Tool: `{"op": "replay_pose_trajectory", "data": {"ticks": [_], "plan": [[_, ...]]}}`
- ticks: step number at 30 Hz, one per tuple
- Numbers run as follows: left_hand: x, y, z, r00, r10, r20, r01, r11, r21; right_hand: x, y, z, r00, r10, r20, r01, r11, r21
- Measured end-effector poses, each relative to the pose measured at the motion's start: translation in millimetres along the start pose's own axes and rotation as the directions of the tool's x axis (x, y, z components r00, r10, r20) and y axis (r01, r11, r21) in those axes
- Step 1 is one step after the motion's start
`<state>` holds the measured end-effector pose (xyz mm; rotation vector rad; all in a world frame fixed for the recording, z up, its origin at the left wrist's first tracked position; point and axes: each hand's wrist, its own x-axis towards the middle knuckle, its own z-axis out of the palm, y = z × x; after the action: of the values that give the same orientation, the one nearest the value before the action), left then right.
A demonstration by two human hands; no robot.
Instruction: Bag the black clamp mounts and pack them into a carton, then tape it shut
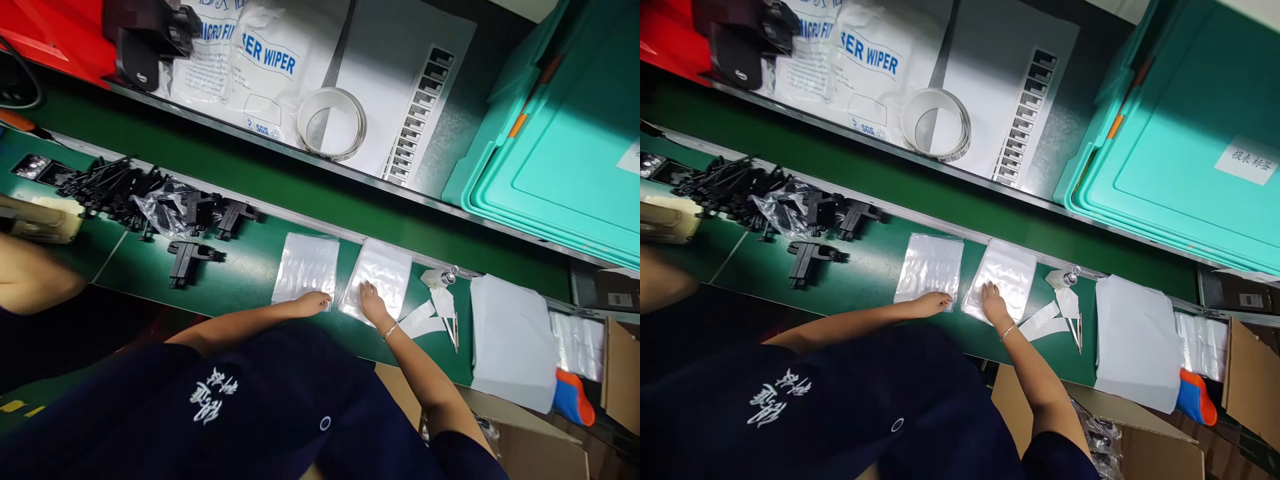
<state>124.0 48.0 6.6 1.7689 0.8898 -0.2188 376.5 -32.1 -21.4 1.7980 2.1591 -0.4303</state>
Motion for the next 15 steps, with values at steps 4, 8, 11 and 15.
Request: {"op": "replay_pose_trajectory", "data": {"ticks": [4,8,11,15], "plan": [[21,19,10,0.998,0.048,0.042,-0.049,0.998,0.028,-2,1,4,1.0,-0.007,0.023,0.007,0.999,-0.031],[33,27,10,0.996,0.068,0.051,-0.07,0.997,0.038,-1,9,4,0.998,-0.04,0.044,0.042,0.998,-0.045],[42,30,6,0.997,0.066,0.042,-0.067,0.997,0.025,-1,7,3,0.998,-0.039,0.051,0.041,0.998,-0.048],[55,36,0,0.999,0.05,0.02,-0.05,0.999,-0.011,-4,-7,3,0.998,-0.002,0.056,0.005,0.998,-0.055]]}}
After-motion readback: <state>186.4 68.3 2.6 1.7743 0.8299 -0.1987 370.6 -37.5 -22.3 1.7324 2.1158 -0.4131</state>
